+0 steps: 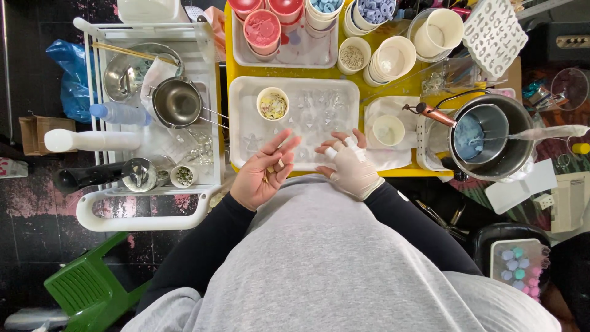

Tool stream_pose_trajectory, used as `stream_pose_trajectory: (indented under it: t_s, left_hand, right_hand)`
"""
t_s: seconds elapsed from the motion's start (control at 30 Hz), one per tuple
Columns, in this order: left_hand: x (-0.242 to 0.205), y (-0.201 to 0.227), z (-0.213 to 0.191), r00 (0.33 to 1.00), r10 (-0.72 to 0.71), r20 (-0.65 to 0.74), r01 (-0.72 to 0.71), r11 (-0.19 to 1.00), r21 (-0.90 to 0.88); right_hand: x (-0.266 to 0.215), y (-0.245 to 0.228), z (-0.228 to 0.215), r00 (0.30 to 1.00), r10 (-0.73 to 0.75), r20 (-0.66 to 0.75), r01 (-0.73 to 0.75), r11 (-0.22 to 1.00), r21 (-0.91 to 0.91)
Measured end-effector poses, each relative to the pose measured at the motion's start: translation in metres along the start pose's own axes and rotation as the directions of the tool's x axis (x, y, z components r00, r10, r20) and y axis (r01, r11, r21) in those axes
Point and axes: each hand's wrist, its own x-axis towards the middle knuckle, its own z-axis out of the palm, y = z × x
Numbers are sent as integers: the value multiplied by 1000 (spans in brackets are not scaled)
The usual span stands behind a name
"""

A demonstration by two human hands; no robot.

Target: Assembling small decorative wax shapes into clear plastic molds.

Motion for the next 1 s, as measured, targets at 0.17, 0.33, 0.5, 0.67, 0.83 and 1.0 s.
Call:
stream_pose_trajectory:
  t_s: [0.17,0.33,0.5,0.67,0.83,1.0]
  left_hand:
    - [1,3,18,997,11,78,-8,999,-41]
    - [3,0,24,996,-17,92,27,993,-113]
    - [9,-11,-18,934,50,353,31,975,-218]
    - [13,-8,3,990,6,140,-3,1000,-27]
    - [18,-8,24,999,-37,10,36,998,57]
    - [21,-6,26,996,-56,-70,55,998,-16]
  right_hand:
    - [2,11,28,1000,-23,-3,23,993,-112]
    - [4,13,32,999,-32,-10,31,988,-148]
    - [2,18,36,994,-71,-79,59,987,-151]
    - [0,18,35,993,-52,-110,35,988,-150]
    - [-1,21,35,989,-22,-149,3,992,-129]
    - [-3,23,27,996,18,-88,-18,1000,-1]
